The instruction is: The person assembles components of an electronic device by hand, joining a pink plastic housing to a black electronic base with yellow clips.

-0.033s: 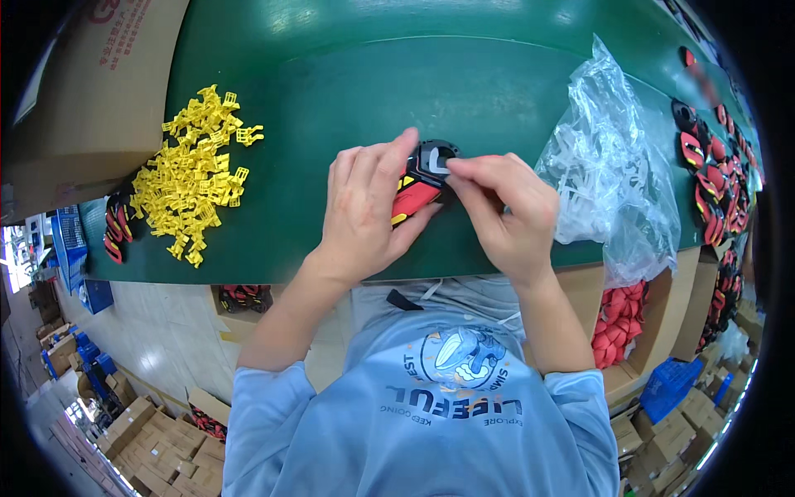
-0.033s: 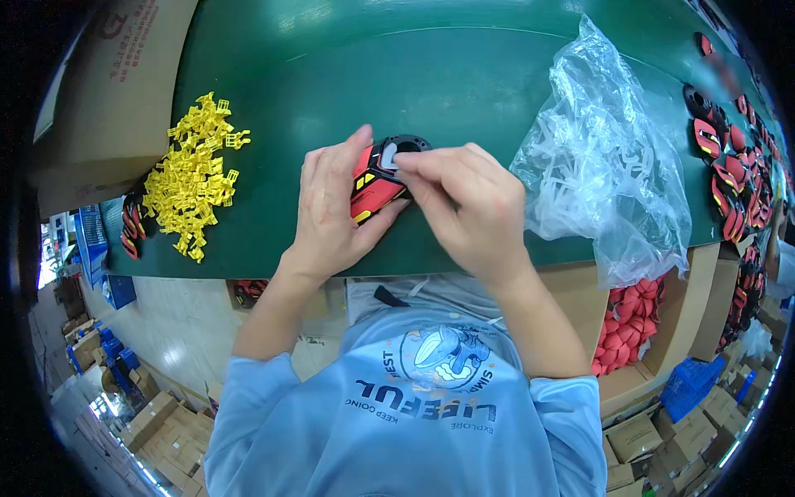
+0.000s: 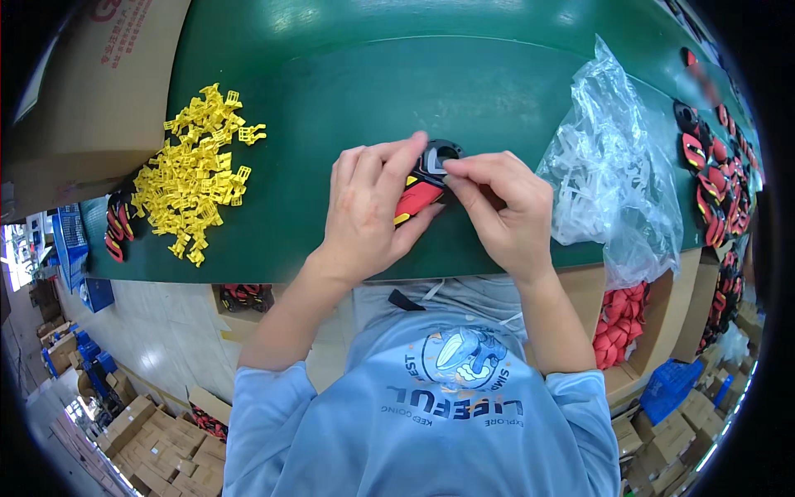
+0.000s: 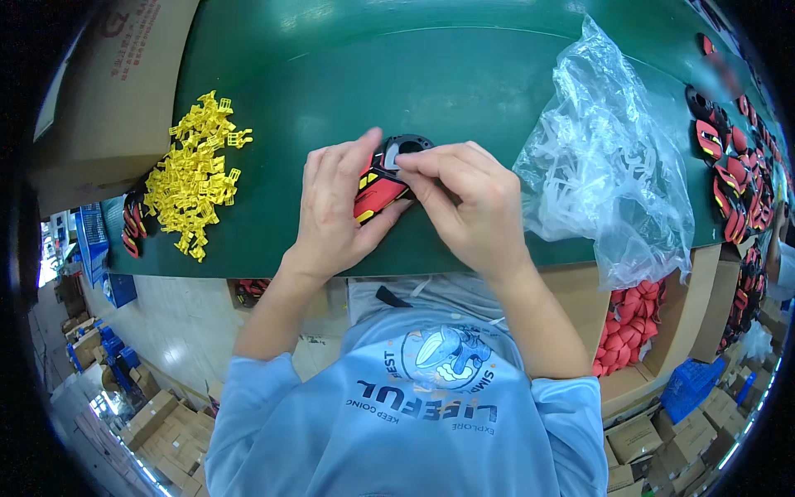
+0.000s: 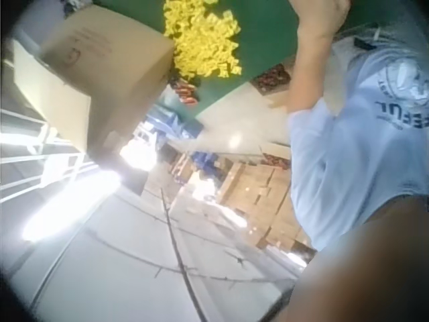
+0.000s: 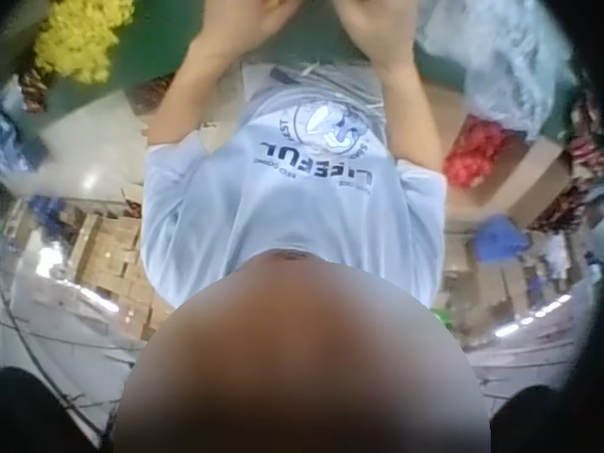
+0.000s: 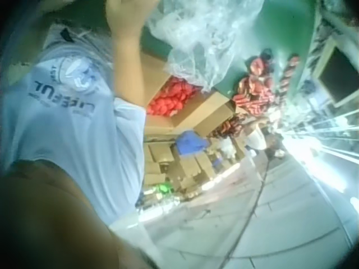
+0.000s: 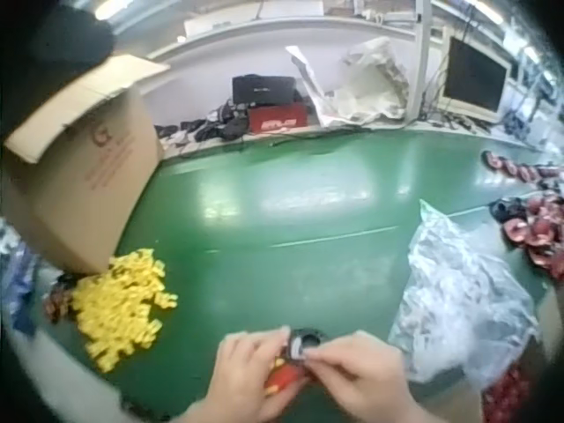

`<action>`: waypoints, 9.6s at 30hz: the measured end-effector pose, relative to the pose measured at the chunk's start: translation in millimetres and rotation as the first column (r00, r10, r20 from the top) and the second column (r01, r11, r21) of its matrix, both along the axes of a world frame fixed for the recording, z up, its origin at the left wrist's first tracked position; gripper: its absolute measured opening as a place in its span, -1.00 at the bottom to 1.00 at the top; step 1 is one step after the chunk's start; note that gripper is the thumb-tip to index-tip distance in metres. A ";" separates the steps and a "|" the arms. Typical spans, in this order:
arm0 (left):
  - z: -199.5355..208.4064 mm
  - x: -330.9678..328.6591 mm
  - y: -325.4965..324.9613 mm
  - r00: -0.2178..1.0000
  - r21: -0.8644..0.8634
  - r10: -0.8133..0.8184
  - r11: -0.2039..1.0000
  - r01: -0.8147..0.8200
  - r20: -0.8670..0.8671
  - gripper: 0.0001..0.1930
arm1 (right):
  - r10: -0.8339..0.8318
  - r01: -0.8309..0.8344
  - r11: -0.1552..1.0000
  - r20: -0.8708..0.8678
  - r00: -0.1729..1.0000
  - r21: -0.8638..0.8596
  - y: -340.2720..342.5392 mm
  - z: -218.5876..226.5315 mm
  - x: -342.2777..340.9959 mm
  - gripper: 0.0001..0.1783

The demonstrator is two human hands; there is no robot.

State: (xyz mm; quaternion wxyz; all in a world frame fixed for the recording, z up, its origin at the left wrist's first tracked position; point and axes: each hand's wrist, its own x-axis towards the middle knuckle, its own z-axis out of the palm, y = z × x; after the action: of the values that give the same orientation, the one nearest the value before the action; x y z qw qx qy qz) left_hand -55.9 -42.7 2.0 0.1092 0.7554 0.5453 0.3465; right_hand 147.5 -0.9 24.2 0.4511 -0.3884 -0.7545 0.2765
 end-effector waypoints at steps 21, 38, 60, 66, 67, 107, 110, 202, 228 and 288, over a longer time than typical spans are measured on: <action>0.2 5.9 4.3 0.982 0.082 -0.015 0.996 0.031 -0.187 -0.33 | 0.195 -0.352 0.933 0.715 0.671 0.076 2.0 32.7 16.4 -0.50; -1.9 -14.3 0.8 0.987 -0.083 -0.144 0.987 0.139 -0.065 0.06 | 0.126 -0.297 0.720 -0.303 0.945 -0.627 21.9 11.4 28.8 -0.69; -2.1 -17.8 2.0 0.984 -0.085 -0.178 0.980 0.178 -0.001 0.09 | 0.440 -0.463 0.885 0.426 0.790 -0.056 53.6 7.7 27.5 -0.28; -1.5 -16.7 3.2 0.983 -0.083 -0.184 0.979 0.184 0.010 0.09 | 0.405 -0.412 0.908 0.421 0.812 -0.079 46.8 -1.1 32.1 -0.29; -1.2 -16.5 2.2 0.982 -0.081 -0.190 0.978 0.191 0.011 0.09 | 0.399 -0.406 0.911 0.422 0.814 -0.077 47.4 0.4 32.0 -0.29; -10.7 -4.7 7.5 0.990 0.061 -0.138 0.989 0.138 -0.016 -0.13 | -0.003 -0.329 0.834 -0.599 0.801 -0.443 30.9 74.7 -6.3 -0.41; -10.2 -3.2 11.5 0.986 0.022 -0.129 0.992 0.128 0.105 0.01 | 0.275 -0.728 0.670 -0.862 0.426 -0.146 59.3 50.4 29.8 -0.62; 8.7 -31.7 3.8 0.927 -0.121 -0.103 0.991 0.063 -0.361 -0.25 | -0.161 0.958 0.233 0.965 0.205 -0.164 -204.8 -223.0 444.2 -0.62; 10.6 -2.7 21.7 0.960 -0.119 -0.208 0.975 0.189 -0.187 -0.17 | -0.054 -0.217 0.741 -0.378 0.924 -0.635 -15.5 41.8 133.1 -0.76; 0.4 -4.7 7.4 0.989 -0.113 -0.141 0.984 0.137 -0.032 -0.23 | 0.317 -0.340 0.938 0.555 0.769 -0.065 33.0 24.6 43.3 -0.45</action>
State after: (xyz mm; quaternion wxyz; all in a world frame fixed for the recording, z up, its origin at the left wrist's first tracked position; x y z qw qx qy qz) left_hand -60.6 -35.3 2.4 0.1638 0.7911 0.5117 0.2923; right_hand 190.9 32.1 48.9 0.1634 -0.3051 -0.9142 0.2107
